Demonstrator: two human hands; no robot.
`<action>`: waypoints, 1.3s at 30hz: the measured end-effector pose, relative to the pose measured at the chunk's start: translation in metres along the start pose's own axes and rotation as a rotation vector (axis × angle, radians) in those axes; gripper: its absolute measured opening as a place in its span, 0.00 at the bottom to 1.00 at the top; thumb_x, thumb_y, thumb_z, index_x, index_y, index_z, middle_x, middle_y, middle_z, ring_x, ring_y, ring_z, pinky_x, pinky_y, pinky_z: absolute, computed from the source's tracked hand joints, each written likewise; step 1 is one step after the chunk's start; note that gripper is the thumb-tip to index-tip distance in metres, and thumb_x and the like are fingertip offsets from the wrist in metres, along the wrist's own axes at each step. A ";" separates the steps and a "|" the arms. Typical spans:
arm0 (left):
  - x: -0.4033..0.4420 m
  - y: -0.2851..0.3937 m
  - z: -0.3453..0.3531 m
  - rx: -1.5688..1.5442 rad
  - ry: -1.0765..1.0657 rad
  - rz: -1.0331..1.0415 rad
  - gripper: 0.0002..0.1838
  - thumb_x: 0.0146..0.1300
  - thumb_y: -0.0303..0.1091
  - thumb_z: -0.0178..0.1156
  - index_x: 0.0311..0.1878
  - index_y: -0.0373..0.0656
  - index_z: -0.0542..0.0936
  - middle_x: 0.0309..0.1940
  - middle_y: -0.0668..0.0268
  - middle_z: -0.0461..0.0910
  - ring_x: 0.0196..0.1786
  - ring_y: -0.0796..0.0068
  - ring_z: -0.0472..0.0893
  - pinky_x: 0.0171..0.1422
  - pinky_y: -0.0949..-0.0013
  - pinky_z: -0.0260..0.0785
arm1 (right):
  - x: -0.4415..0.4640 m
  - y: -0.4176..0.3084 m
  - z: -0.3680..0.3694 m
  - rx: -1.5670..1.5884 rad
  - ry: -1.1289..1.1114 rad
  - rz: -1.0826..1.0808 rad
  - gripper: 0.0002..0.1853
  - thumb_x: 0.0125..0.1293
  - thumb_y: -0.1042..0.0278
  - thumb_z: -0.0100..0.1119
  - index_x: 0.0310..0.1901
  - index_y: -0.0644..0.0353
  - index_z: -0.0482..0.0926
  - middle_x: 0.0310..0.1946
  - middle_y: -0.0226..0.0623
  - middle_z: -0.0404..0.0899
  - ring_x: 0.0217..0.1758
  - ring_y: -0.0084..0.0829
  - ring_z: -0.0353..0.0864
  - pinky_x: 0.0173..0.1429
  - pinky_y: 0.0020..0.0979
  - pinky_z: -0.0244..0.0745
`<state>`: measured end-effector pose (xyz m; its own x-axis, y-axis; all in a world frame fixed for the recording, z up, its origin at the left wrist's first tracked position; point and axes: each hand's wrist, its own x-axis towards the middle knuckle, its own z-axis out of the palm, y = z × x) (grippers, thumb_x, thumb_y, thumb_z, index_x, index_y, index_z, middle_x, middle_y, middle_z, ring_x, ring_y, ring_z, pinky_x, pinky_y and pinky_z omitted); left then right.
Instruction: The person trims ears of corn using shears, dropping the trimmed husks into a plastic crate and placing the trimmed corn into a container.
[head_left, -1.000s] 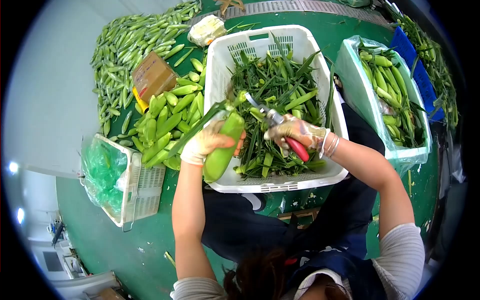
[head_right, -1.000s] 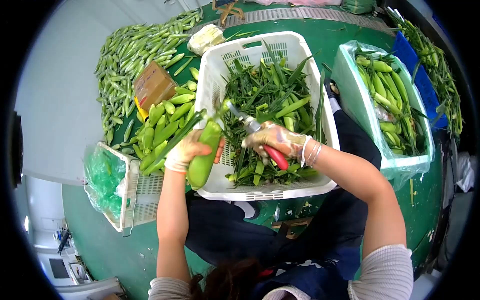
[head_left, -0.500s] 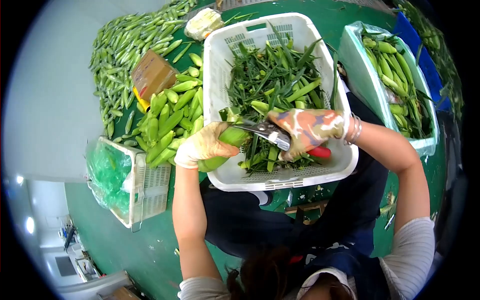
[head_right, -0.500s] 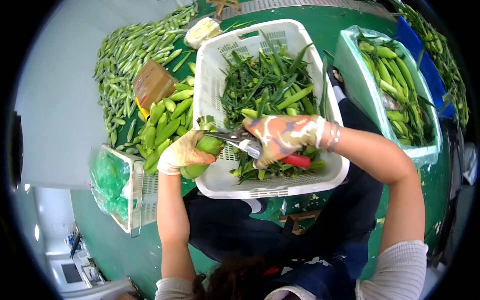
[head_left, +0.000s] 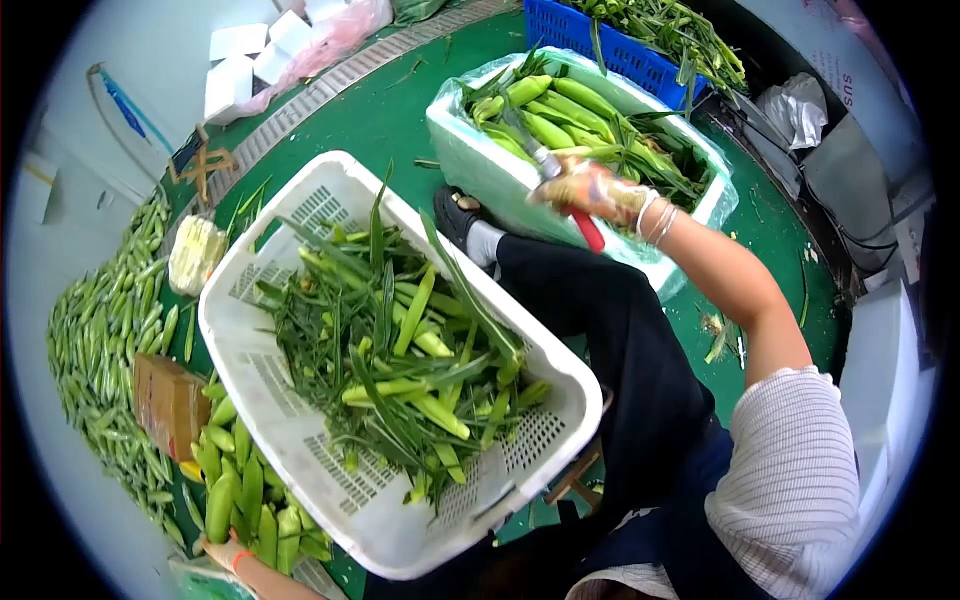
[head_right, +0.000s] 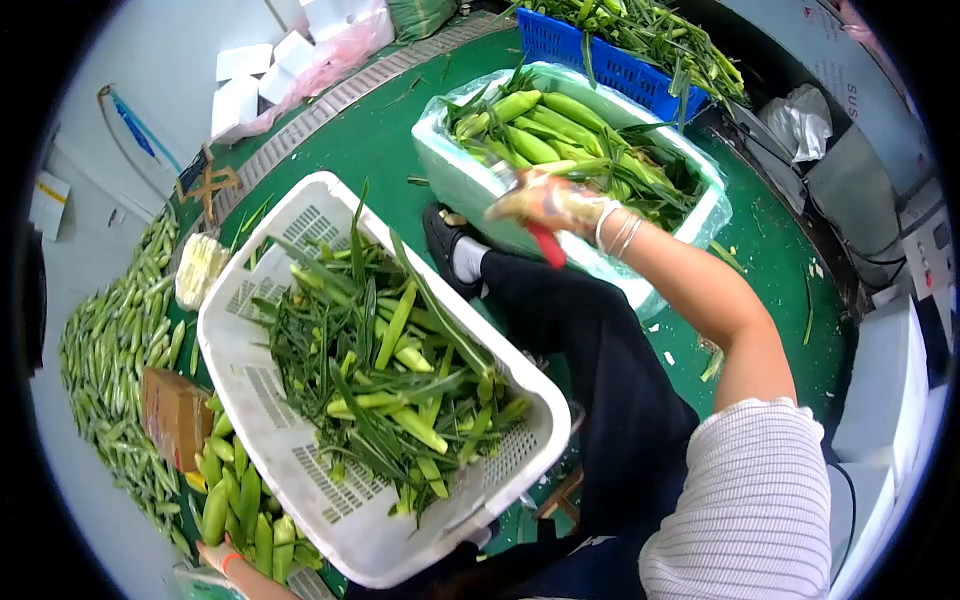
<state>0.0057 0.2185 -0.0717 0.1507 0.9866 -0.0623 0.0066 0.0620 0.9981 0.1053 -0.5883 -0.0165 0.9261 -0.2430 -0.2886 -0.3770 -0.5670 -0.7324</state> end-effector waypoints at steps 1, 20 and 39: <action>0.025 -0.013 0.001 0.389 0.065 0.132 0.26 0.65 0.52 0.49 0.55 0.39 0.75 0.51 0.53 0.76 0.54 0.57 0.75 0.54 0.57 0.70 | 0.030 0.028 -0.007 -0.130 0.225 0.019 0.29 0.47 0.49 0.67 0.45 0.64 0.74 0.33 0.43 0.80 0.35 0.37 0.80 0.39 0.36 0.74; -0.178 0.063 0.120 0.294 -1.010 -0.042 0.20 0.61 0.46 0.60 0.49 0.40 0.78 0.36 0.65 0.80 0.32 0.77 0.78 0.35 0.79 0.69 | 0.132 0.072 0.003 0.007 0.360 0.073 0.09 0.58 0.64 0.54 0.38 0.58 0.74 0.25 0.38 0.75 0.28 0.32 0.75 0.33 0.34 0.71; -0.410 0.095 0.034 0.120 -1.419 -0.123 0.17 0.57 0.36 0.64 0.47 0.39 0.75 0.29 0.64 0.80 0.32 0.74 0.79 0.38 0.71 0.73 | -0.163 -0.124 0.039 0.442 -0.579 -0.551 0.19 0.59 0.59 0.63 0.42 0.65 0.71 0.41 0.49 0.79 0.43 0.37 0.81 0.43 0.35 0.75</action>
<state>-0.0221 -0.1851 0.0491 0.9866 -0.0116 -0.1630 0.1634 0.0508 0.9853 0.0018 -0.4479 0.0969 0.8808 0.4735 -0.0047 0.0501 -0.1031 -0.9934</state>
